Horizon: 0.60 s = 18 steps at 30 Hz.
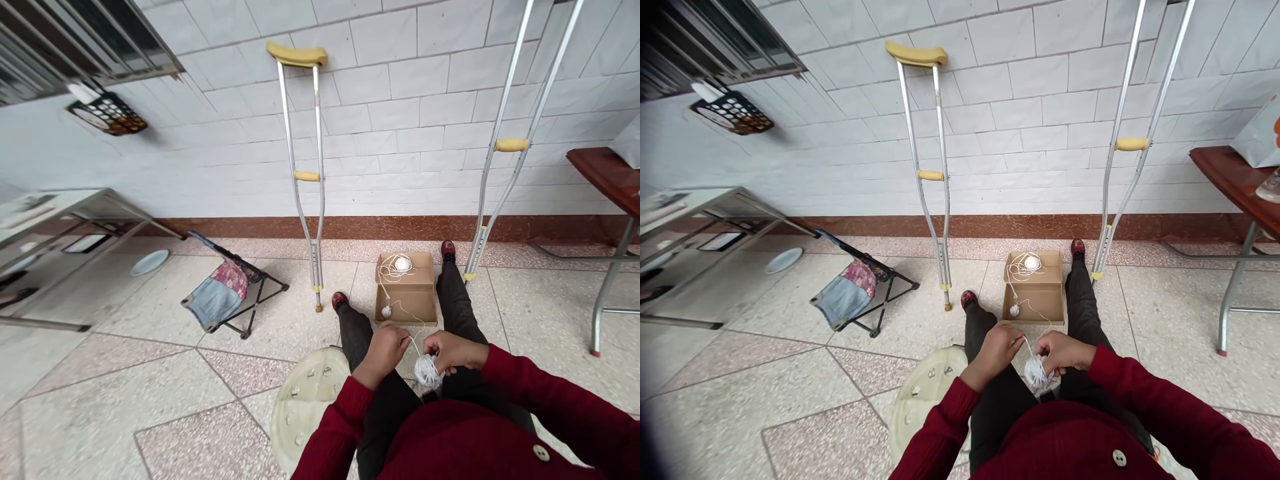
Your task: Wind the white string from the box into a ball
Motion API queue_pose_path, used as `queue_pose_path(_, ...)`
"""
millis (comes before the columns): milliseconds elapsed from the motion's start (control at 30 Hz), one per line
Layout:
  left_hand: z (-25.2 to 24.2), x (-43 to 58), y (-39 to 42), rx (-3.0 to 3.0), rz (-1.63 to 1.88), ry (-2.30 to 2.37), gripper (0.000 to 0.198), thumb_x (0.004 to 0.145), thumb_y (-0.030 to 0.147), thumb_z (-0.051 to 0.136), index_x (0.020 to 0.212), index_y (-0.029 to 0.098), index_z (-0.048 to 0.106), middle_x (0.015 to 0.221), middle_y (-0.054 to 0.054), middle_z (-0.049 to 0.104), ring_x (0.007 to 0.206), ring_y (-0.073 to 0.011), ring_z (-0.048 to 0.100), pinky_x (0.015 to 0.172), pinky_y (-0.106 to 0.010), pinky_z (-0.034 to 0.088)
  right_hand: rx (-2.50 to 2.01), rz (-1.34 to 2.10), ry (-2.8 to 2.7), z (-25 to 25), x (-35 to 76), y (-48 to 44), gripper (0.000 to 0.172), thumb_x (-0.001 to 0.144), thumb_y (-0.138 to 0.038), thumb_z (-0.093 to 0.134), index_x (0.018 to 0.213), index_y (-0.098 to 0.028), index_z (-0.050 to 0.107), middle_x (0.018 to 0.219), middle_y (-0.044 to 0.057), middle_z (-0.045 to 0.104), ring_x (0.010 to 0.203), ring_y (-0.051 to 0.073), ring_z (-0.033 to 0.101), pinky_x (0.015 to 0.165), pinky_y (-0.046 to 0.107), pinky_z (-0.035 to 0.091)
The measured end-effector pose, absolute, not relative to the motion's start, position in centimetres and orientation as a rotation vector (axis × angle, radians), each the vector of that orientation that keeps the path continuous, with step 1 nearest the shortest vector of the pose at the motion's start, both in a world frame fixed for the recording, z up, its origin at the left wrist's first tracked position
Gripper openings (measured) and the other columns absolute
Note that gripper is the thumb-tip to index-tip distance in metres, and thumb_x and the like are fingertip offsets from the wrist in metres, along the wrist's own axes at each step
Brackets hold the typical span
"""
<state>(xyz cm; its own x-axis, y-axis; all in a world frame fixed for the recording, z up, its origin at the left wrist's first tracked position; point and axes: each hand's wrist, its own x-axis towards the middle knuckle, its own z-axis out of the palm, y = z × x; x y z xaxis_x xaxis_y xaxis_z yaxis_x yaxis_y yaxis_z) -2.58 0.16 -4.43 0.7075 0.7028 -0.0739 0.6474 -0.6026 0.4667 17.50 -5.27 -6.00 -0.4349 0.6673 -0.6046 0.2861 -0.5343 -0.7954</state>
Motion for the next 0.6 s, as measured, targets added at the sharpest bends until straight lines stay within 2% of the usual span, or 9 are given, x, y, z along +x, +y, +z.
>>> queue_pose_path(100,-3.9,-1.1,0.0,2.530,0.148,0.990,0.027,0.090,0.018,0.050,0.069,0.016,0.065,0.073,-0.006,0.069,0.072,-0.0165,0.060,0.096,-0.034,0.036,-1.706,1.891,-1.344,-8.2,17.5,-3.8,0.031,0.049,-0.008,0.070,0.074,-0.016,0.053,0.048,-0.009,0.051,0.034,0.008,0.047,0.031,0.016,0.028)
queue_pose_path(200,-4.5,-0.1,-1.3,2.573,0.097,1.017,0.027,0.091,0.020,0.048,0.071,0.014,0.067,0.072,-0.010,0.069,0.072,-0.0194,0.062,0.084,-0.033,0.041,-1.896,1.612,-1.372,-9.5,17.7,-2.1,0.037,0.047,-0.006,0.072,0.078,-0.016,0.054,0.052,-0.009,0.052,0.034,0.008,0.048,0.033,0.016,0.029)
queue_pose_path(267,-5.3,-0.1,-2.4,2.465,0.092,1.098,0.030,0.092,0.022,0.047,0.072,0.014,0.067,0.071,-0.010,0.069,0.072,-0.0199,0.063,0.074,-0.029,0.042,-1.911,1.508,-1.314,-9.8,17.9,-1.4,0.037,0.052,-0.008,0.070,0.085,-0.017,0.054,0.057,-0.009,0.054,0.037,0.006,0.048,0.035,0.016,0.030)
queue_pose_path(367,-6.3,-0.9,-3.4,2.148,0.164,1.146,0.036,0.095,0.026,0.042,0.070,0.015,0.065,0.068,-0.006,0.068,0.067,-0.0165,0.062,0.066,-0.025,0.041,-1.782,1.544,-1.028,-9.5,17.9,-1.2,0.031,0.060,-0.013,0.064,0.090,-0.016,0.055,0.063,-0.007,0.056,0.040,0.006,0.048,0.038,0.017,0.033)
queue_pose_path(467,-6.8,-2.0,-4.0,1.913,0.317,1.075,0.042,0.097,0.034,0.039,0.070,0.015,0.066,0.071,-0.003,0.069,0.071,-0.0151,0.062,0.070,-0.023,0.043,-1.517,1.696,-0.855,-8.2,17.5,-2.1,0.035,0.058,-0.015,0.067,0.092,-0.015,0.060,0.069,-0.005,0.060,0.042,0.005,0.049,0.039,0.018,0.035)
queue_pose_path(600,-7.4,-2.6,-4.4,1.829,0.415,0.980,0.042,0.094,0.044,0.045,0.077,0.015,0.070,0.078,-0.005,0.070,0.076,-0.0172,0.062,0.073,-0.025,0.045,-1.193,1.816,-0.787,-5.9,16.9,-3.7,0.034,0.058,-0.017,0.071,0.091,-0.015,0.064,0.073,-0.004,0.062,0.046,0.004,0.048,0.042,0.016,0.035)
